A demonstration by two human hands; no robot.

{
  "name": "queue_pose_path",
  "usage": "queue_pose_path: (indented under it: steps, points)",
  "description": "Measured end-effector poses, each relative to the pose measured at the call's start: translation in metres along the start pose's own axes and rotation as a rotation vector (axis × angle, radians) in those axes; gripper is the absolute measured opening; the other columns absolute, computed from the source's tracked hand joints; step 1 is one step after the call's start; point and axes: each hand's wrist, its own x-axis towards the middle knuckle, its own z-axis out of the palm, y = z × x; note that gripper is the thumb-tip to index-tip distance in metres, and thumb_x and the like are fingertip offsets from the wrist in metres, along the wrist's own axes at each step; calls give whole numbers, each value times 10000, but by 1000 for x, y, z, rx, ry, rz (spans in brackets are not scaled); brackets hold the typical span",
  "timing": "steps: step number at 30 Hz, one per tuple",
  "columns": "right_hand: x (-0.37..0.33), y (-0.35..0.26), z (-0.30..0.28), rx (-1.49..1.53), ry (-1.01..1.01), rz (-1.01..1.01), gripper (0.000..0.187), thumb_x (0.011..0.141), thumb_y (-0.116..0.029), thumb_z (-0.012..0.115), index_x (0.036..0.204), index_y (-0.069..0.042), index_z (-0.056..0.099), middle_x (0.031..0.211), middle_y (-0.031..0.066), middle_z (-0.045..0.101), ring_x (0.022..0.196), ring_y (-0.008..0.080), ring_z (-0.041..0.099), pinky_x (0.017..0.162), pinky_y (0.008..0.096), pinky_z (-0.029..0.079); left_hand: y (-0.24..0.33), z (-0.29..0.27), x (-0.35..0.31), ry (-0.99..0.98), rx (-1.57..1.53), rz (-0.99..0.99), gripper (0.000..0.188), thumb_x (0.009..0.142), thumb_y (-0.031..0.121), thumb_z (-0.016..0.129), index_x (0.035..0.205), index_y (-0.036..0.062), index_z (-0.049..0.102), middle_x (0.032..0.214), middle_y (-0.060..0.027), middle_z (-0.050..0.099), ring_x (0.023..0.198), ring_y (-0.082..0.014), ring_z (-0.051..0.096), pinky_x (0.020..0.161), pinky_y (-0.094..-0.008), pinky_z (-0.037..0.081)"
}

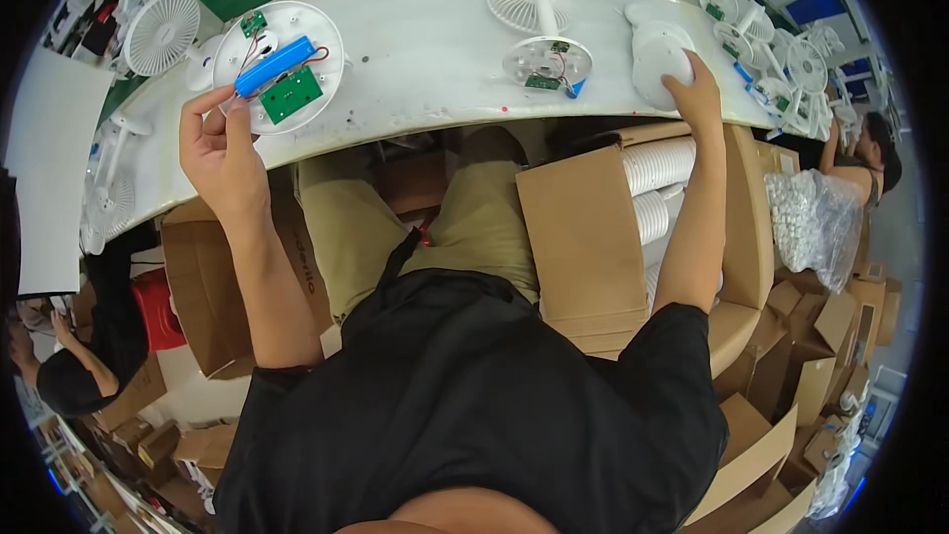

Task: Assemble small portable electric fans on a production line, including installing batteries and circuit boards.

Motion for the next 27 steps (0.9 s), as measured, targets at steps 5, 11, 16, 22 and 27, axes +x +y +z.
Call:
queue_pose_path:
  steps: [5,11,16,22,27]
  points:
    - [-14,6,21,463,146,264,543,799,-24,619,1326,-127,537,1148,200,610,984,242,595,833,308,500,-10,10,1,92,65,-1,209,898,-20,572,1095,39,609,784,-54,628,649,-69,483,604,-167,381]
    - [-51,-27,45,445,223,357,513,811,-57,676,1296,-64,509,1077,188,628,896,223,617,764,281,521,-17,15,5,113,35,36,330,924,-29,560,1240,65,574,786,-60,641,680,-79,547,625,-153,413]
    - [-60,-28,34,500,66,427,525,808,-79,694,1295,-34,503,1084,205,624,915,257,622,806,320,533,-17,19,5,129,-52,25,368,931,-34,542,1289,48,571,761,-49,620,682,-75,546,630,-152,417]
    - [-81,-23,33,650,-21,481,494,804,-30,682,1272,36,536,1103,188,639,949,253,632,835,319,535,-10,20,2,160,-29,7,362,917,-29,536,1259,60,613,682,17,560,590,-44,428,575,-139,344]
    - [-117,-45,18,921,-132,603,562,833,23,615,1362,24,426,1205,196,583,1002,258,632,855,320,546,-12,14,-7,92,14,12,417,913,-44,533,1320,44,555,774,-55,642,627,-58,498,582,-145,384]
